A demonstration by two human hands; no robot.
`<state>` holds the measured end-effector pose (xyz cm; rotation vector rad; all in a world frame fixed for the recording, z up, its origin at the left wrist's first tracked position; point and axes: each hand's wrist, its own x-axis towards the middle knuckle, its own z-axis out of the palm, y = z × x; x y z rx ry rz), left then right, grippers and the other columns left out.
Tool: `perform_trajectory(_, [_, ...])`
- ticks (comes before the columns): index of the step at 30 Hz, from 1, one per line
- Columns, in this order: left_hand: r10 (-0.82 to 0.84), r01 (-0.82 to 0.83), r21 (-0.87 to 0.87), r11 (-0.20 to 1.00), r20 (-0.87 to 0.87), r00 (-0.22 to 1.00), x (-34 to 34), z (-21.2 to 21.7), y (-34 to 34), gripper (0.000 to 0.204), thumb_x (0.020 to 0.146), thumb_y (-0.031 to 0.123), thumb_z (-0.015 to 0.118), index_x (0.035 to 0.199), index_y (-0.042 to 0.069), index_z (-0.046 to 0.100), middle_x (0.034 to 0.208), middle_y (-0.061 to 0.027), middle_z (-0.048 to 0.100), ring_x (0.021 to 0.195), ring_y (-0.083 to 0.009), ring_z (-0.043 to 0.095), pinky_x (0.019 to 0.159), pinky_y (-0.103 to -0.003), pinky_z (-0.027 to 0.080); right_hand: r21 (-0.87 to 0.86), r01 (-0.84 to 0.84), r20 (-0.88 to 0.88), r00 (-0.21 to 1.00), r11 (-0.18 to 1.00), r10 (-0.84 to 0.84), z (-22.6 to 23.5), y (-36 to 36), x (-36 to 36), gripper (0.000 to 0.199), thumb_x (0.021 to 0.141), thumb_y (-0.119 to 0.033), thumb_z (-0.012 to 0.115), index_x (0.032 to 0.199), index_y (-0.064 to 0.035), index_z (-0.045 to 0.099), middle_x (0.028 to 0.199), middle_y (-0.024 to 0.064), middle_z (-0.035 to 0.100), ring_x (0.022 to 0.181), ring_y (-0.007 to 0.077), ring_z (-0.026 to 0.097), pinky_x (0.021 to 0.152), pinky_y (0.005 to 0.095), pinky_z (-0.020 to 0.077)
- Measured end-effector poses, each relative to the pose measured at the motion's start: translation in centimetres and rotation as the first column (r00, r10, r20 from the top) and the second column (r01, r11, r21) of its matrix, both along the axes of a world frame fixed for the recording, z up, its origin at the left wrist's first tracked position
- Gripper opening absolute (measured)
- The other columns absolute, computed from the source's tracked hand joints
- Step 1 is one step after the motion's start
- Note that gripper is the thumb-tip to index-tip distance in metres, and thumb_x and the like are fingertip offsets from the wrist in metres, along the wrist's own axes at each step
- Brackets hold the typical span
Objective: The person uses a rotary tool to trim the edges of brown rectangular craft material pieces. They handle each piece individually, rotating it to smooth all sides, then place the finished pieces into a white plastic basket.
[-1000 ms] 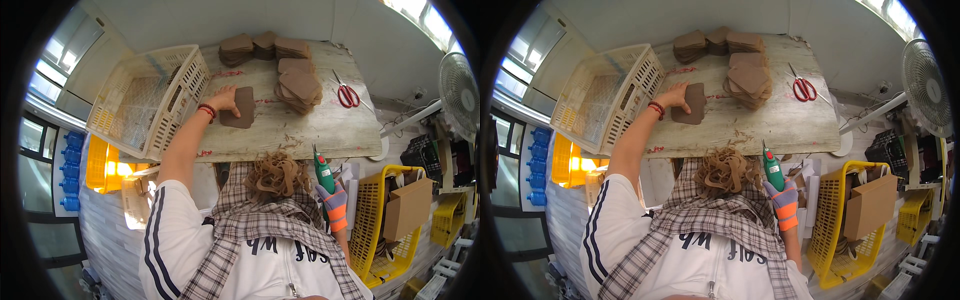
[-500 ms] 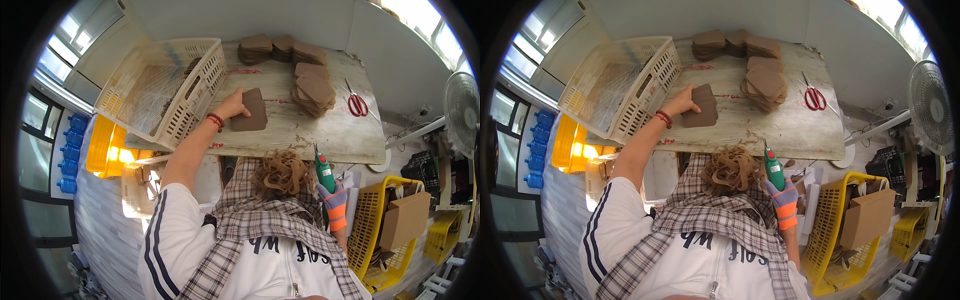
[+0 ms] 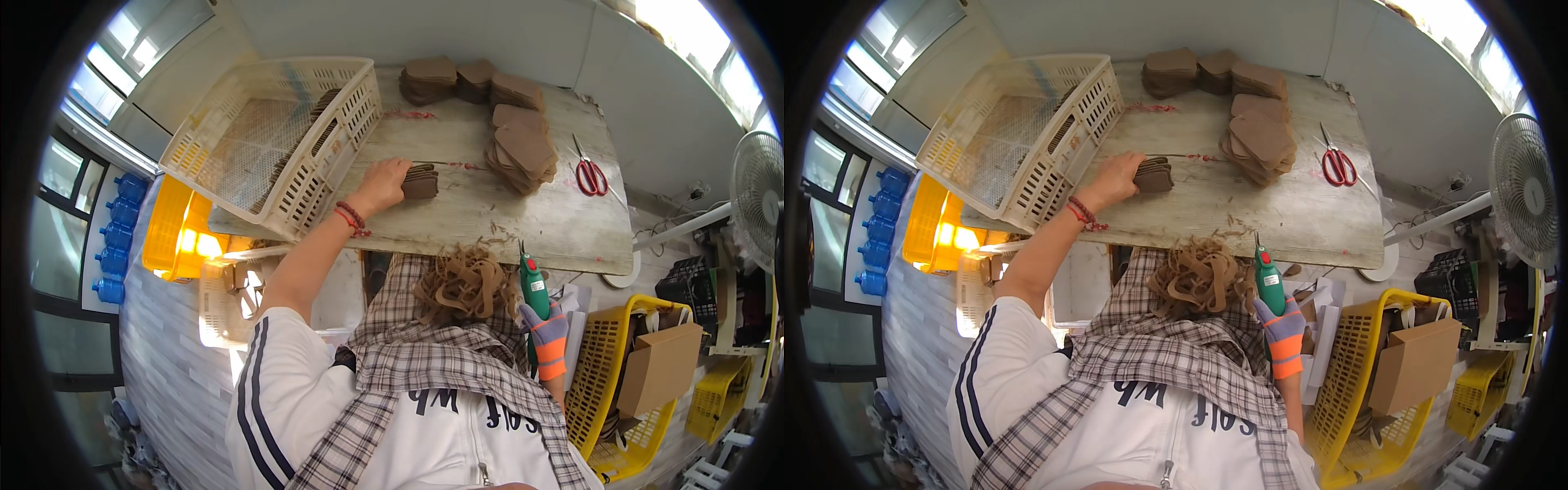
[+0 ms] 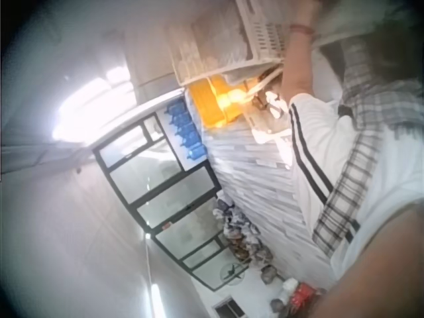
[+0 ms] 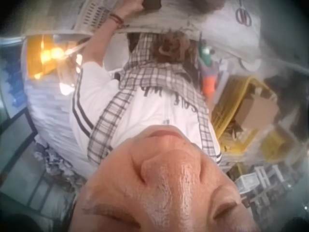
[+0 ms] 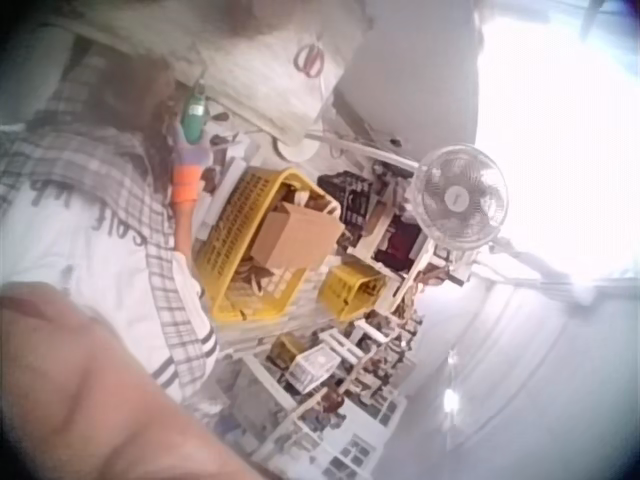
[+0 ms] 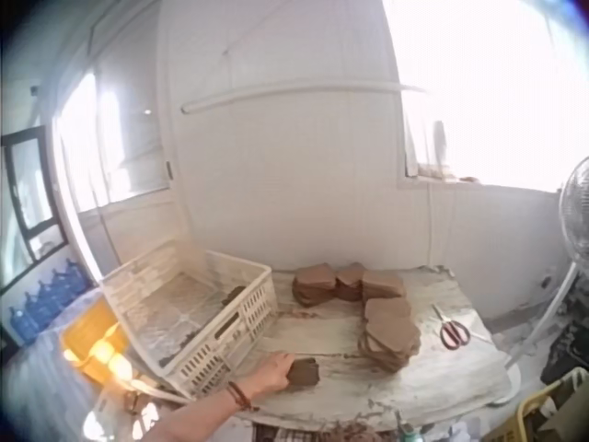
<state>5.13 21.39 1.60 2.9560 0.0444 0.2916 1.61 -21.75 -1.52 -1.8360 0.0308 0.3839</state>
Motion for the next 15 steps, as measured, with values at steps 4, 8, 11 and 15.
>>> perform_trajectory(4, [0.051,-0.053,-0.054,0.997,-0.040,0.998,1.1,0.5,-0.2,0.030,0.073,0.004,0.060,0.101,0.001,0.051,0.092,-0.0201,0.058,0.084,-0.0372,0.058,0.069,-0.047,0.047,-0.065,-0.033,0.010,0.999,0.997,0.034,-0.6,-0.1,0.3,0.042,0.075,-0.025,0.078,0.101,0.0030,0.058,0.072,0.0049,0.063,0.055,0.0066,0.055,0.049,0.0218,0.0447])
perform_trajectory(8, [0.041,-0.047,-0.090,0.995,-0.069,0.997,0.8,-0.1,0.3,0.035,0.072,0.006,0.064,0.102,0.000,0.048,0.091,-0.0210,0.058,0.085,-0.0384,0.058,0.068,-0.048,0.048,-0.094,-0.106,-0.012,0.994,0.990,0.105,2.0,2.0,1.4,0.048,0.074,-0.030,0.078,0.103,0.0022,0.058,0.073,0.0062,0.064,0.054,0.0076,0.057,0.049,0.0227,0.0458])
perform_trajectory(11, [0.091,-0.108,-0.178,0.978,-0.099,0.991,-0.2,1.5,-1.6,0.039,0.069,0.006,0.067,0.102,0.000,0.046,0.093,-0.0209,0.057,0.086,-0.0392,0.058,0.069,-0.049,0.048,-0.197,-0.190,0.027,0.980,0.962,0.199,2.2,4.3,4.6,0.051,0.074,-0.035,0.077,0.105,0.0003,0.058,0.077,0.0098,0.066,0.060,0.0160,0.062,0.056,0.0273,0.0490])
perform_trajectory(15, [0.173,-0.181,-0.287,0.941,-0.053,0.984,-2.2,0.4,-5.0,0.040,0.067,0.006,0.068,0.101,0.001,0.046,0.096,-0.0205,0.057,0.090,-0.0397,0.056,0.071,-0.048,0.048,-0.351,-0.298,0.122,0.925,0.888,0.359,2.1,10.2,8.7,0.056,0.073,-0.044,0.074,0.106,-0.0018,0.058,0.082,0.0144,0.067,0.074,0.0285,0.065,0.067,0.0335,0.0506])
